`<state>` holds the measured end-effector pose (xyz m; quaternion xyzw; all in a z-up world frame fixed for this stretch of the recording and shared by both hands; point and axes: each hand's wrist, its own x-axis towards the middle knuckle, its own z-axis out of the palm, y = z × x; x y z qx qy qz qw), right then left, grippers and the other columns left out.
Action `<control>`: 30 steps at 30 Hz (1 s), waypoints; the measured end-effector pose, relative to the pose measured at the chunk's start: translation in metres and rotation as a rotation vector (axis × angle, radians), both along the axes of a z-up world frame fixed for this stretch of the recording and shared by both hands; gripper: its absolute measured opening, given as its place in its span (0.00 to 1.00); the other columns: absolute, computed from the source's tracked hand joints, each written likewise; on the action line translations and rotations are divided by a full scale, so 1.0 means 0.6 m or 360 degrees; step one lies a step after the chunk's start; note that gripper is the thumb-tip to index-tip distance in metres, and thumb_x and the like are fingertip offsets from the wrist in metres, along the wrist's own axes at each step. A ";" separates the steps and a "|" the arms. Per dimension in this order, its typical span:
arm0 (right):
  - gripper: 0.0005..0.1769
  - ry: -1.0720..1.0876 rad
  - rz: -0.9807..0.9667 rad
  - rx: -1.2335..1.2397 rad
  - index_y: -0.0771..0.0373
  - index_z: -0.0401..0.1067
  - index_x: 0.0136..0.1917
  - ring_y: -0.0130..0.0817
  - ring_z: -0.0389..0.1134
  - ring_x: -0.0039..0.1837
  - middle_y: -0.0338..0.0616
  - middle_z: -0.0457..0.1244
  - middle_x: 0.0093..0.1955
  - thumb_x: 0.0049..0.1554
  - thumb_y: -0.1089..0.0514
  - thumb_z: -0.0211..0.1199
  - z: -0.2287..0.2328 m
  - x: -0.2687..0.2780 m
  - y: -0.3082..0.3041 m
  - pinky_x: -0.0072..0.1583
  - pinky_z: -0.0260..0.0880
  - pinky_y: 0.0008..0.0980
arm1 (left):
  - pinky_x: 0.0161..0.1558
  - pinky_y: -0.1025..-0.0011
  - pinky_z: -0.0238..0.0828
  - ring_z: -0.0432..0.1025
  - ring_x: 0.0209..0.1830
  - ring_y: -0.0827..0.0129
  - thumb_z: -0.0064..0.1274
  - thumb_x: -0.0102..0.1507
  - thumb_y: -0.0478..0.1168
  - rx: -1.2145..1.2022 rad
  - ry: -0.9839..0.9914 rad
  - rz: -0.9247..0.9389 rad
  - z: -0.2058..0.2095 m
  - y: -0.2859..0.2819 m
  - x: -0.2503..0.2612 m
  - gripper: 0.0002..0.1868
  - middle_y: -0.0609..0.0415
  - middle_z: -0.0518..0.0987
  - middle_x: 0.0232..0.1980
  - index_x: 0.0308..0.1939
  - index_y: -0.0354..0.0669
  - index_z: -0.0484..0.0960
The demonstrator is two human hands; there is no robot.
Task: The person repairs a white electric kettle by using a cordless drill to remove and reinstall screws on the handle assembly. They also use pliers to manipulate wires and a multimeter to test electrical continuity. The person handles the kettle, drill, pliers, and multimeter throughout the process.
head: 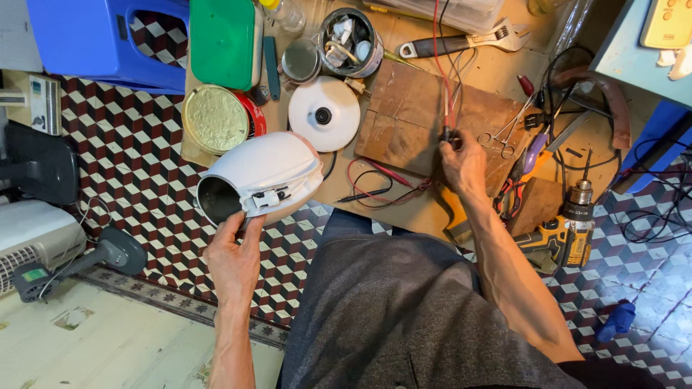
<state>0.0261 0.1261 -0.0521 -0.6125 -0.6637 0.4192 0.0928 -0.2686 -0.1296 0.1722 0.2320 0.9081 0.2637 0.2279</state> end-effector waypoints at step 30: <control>0.11 -0.0423 -0.0287 0.0448 0.65 0.75 0.46 0.63 0.69 0.47 0.63 0.69 0.46 0.61 0.54 0.64 -0.020 0.182 0.032 0.46 0.68 0.55 | 0.35 0.70 0.70 0.75 0.32 0.71 0.59 0.66 0.42 0.0068 -0.0287 -0.0532 -0.023 0.201 0.127 0.14 0.50 0.80 0.35 0.49 0.35 0.84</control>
